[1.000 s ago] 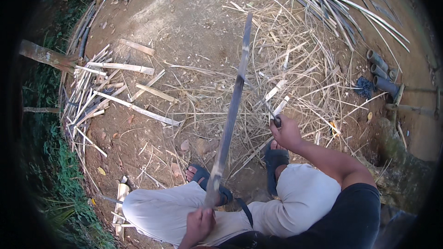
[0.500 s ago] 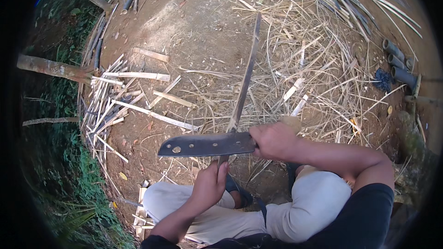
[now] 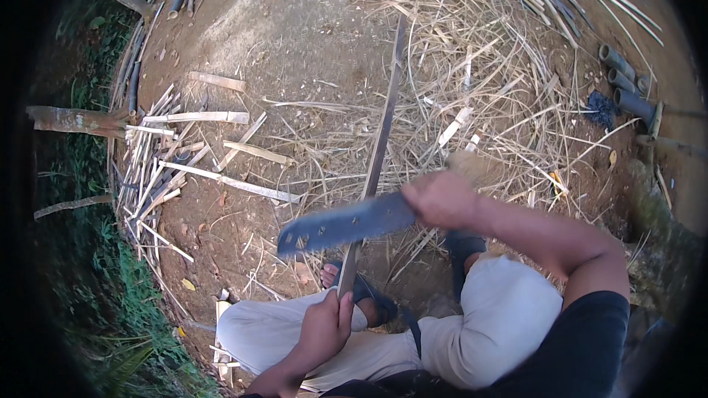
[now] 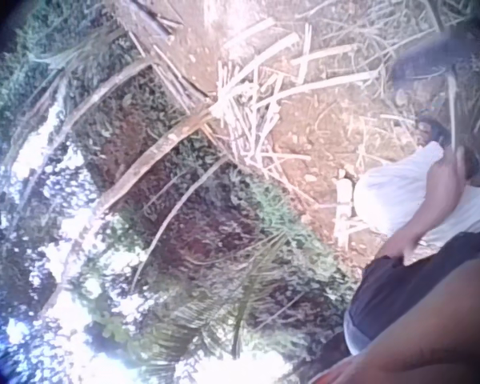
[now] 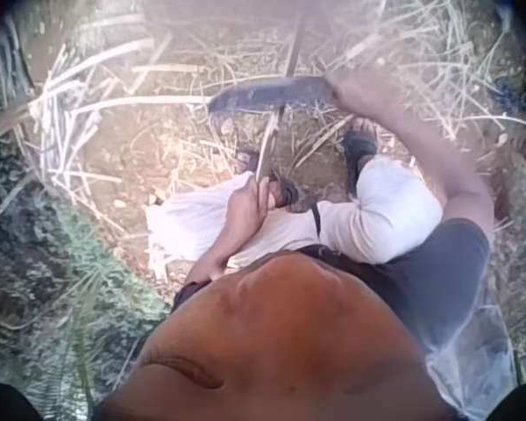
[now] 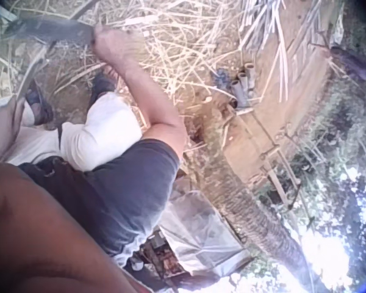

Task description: The person shaves a thin strip of bamboo by hand using a large blade, repeatedly scraping it across the surface to smooth it.

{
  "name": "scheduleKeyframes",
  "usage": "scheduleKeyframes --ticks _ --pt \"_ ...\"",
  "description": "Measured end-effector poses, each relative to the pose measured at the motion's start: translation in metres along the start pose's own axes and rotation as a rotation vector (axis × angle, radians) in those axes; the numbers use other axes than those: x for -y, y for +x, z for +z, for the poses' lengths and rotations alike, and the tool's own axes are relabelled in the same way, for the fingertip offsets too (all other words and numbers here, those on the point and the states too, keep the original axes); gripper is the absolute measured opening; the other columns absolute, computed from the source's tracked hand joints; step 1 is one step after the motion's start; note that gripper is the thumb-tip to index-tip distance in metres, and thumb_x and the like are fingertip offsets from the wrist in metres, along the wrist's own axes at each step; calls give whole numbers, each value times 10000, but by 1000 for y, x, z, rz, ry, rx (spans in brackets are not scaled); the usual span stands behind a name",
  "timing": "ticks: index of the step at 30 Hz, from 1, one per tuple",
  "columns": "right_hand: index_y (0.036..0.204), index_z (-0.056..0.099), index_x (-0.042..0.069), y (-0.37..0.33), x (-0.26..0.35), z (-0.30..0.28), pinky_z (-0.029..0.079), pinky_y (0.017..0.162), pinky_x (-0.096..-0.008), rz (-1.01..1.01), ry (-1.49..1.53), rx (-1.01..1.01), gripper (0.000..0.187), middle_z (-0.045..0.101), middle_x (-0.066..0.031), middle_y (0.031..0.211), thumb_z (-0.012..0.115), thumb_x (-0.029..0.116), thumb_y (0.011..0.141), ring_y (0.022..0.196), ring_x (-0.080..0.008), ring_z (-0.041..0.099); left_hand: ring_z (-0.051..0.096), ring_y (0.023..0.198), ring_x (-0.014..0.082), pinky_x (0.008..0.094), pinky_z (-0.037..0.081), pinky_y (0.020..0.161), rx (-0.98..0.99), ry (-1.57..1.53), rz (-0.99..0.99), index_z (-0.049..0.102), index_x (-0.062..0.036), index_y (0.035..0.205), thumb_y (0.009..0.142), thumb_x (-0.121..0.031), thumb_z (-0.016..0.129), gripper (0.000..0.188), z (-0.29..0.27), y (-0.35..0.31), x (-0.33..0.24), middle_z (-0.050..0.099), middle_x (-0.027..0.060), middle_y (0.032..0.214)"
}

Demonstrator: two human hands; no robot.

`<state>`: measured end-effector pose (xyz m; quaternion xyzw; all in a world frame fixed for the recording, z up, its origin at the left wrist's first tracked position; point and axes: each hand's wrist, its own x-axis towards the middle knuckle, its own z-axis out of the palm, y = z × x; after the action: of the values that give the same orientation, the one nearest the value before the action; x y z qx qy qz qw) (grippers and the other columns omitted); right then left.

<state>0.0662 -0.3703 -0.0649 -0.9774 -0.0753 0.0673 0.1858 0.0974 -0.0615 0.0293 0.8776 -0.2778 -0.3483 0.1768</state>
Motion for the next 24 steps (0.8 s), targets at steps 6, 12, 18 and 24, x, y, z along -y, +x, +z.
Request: scheduleKeyframes --ticks 6,12,18,24 --pt "981 610 -8 7 -117 6 582 691 -437 740 105 56 278 684 -178 759 569 261 926 673 -314 686 629 563 401 475 478 524 71 -69 -114 556 -1 871 986 -242 535 268 3 -60 -5 588 213 595" --pt "950 614 66 17 -34 -9 557 744 -454 310 -14 191 204 698 -149 872 623 243 849 777 -300 696 653 598 334 442 493 576 108 -54 -282 588 -5 880 990 -304 549 321 11 -92 18 623 169 632" --pt "1031 644 61 13 -150 10 562 761 -388 686 185 199 226 702 -115 857 609 249 910 775 -232 694 607 618 317 430 460 571 258 -649 -735 584 -25 886 1023 -276 464 310 8 -132 14 620 162 689" --pt "1042 592 61 21 -55 16 577 679 -438 309 39 249 231 685 -135 812 593 220 874 749 -282 706 583 639 185 403 479 606 182 -149 -483 630 -29 945 1029 -357 471 374 21 -150 36 649 56 728"
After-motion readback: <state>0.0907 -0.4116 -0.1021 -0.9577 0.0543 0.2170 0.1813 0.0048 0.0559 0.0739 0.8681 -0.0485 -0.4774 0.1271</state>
